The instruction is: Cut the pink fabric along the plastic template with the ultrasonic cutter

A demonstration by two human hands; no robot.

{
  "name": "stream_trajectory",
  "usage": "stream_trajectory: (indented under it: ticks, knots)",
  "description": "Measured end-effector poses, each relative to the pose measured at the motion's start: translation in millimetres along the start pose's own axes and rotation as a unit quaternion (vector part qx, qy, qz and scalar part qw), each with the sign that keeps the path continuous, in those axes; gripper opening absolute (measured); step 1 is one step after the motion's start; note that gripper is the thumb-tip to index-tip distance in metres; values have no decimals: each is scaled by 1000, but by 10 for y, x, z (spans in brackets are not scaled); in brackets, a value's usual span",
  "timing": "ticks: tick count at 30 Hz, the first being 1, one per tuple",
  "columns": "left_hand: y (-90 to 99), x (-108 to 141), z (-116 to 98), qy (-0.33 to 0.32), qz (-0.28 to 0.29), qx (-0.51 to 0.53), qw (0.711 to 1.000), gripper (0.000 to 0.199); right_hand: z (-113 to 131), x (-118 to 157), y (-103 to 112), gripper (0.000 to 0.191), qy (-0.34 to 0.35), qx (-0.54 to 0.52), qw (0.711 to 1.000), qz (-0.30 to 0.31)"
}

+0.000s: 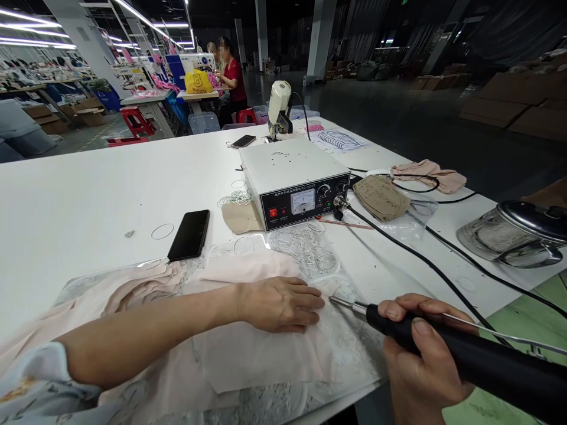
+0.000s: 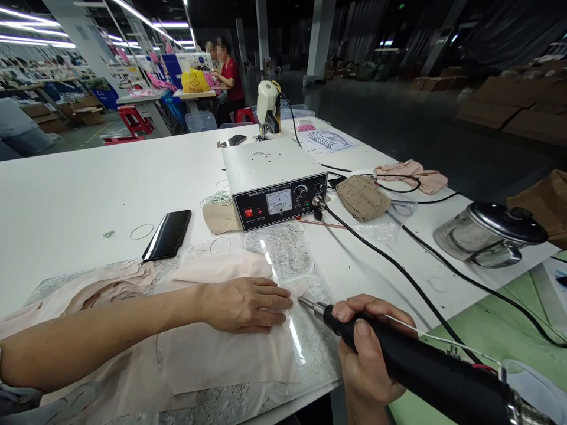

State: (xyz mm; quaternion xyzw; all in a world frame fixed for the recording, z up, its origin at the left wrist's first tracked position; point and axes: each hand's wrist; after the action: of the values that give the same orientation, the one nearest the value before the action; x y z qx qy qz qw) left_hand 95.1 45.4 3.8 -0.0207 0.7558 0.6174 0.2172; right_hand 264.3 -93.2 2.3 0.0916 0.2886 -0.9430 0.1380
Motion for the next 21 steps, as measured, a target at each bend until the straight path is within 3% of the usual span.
stream_trajectory:
  ticks: [13,21]
  knots:
    - [8,1,9,-4,8,5,1000,23,6,-21,45,14,-3,2,1000,-11]
    - [3,-14,8,-8,46,-7,999,29,51,8,45,15,-8,-8,1000,23]
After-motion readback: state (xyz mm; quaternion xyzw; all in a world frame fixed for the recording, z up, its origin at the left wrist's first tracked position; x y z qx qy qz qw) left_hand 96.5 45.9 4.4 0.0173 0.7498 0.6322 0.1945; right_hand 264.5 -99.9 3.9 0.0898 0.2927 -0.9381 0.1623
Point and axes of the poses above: each hand's wrist, its own x-axis away from the middle knuckle, its own y-axis out of the back of the hand, z = x × y, and after that the axes turned 12 degrees about -z, right-handed
